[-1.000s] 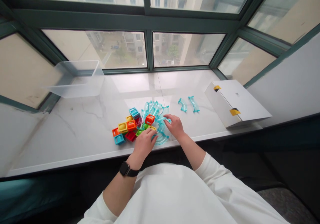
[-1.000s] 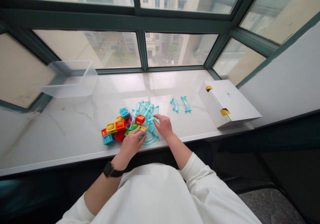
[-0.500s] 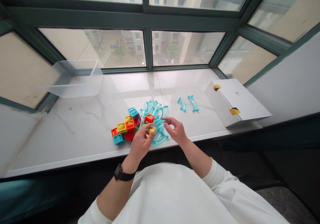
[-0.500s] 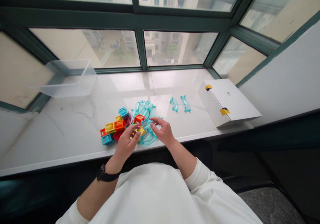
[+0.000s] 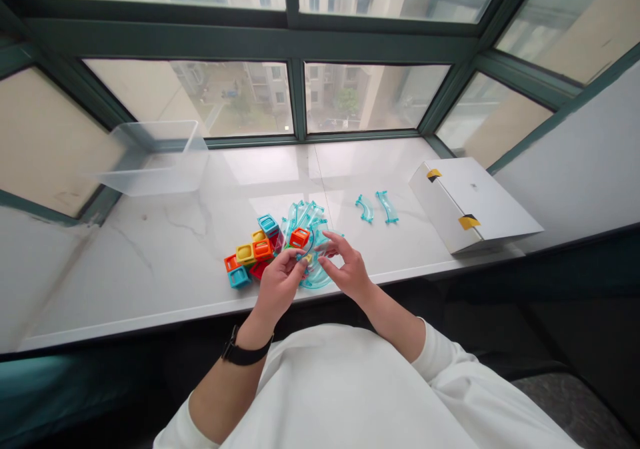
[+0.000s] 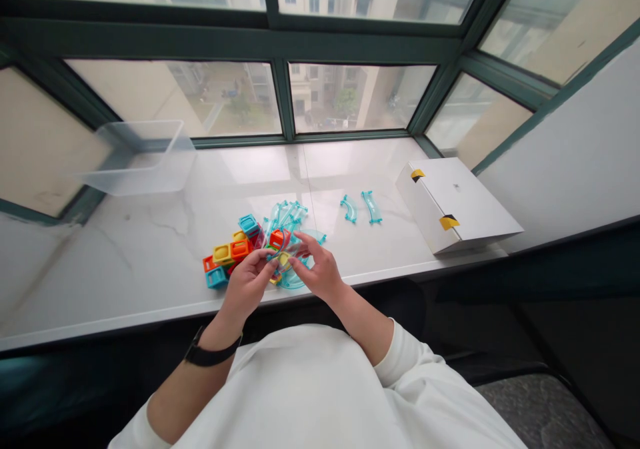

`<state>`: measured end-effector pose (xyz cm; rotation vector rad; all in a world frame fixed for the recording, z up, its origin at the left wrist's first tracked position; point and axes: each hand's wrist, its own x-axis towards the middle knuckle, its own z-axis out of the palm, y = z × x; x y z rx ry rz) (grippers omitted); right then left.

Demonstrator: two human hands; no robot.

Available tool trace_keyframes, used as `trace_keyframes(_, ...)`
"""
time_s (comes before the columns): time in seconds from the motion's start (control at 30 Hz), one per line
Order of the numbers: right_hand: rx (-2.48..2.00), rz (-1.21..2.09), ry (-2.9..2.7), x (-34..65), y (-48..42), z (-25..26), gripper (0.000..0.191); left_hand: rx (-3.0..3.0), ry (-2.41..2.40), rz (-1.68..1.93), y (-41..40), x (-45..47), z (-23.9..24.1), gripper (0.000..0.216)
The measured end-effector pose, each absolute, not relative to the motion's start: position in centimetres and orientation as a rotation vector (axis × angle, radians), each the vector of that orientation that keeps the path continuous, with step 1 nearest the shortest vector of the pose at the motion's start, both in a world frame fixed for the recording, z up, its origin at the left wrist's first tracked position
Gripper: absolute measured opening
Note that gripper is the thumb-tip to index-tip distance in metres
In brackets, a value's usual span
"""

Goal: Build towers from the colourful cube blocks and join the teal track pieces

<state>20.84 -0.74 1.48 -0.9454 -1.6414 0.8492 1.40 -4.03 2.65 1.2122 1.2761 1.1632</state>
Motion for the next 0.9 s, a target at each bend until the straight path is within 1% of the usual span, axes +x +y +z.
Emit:
trace_keyframes(0.07,-0.952,0.871,-1.568,20.8,-0.7,1.4,0.065,1.216,1.275,1.149,-4.1,1.5,2.7,0.04)
trace_keyframes(0.1,-0.954,0.895,-1.525,20.8,-0.6,1.4,0.067,1.223,1.272,1.143,-4.2,1.6,2.6,0.04)
trace_keyframes(0.13,-0.955,0.924,-1.484,20.8,-0.5,1.4,0.064,1.235,1.27,1.138,-4.2,1.6,2.6,0.039)
trace_keyframes(0.23,-0.946,1.018,-1.396,21.3,0.0,1.5,0.048,1.342,1.296,1.123,-4.4,1.7,2.6,0.033)
trace_keyframes(0.33,-0.93,1.078,-1.366,22.2,0.6,2.0,0.042,1.57,1.381,1.108,-4.7,1.6,2.8,0.024)
trace_keyframes(0.4,-0.936,1.068,-1.392,23.0,0.9,2.4,0.039,1.707,1.426,1.111,-4.8,1.5,2.9,0.022)
trace_keyframes(0.53,-0.977,0.946,-1.479,24.3,1.2,3.0,0.027,1.847,1.454,1.167,-4.9,1.6,3.0,0.02)
trace_keyframes(0.73,-0.828,0.966,-1.494,25.0,0.8,2.9,0.016,1.912,1.39,1.438,-4.9,1.4,3.1,0.012)
trace_keyframes(0.9,-0.779,0.933,-1.504,25.1,0.3,2.4,0.017,2.023,1.307,1.64,-5.1,1.3,4.6,0.019)
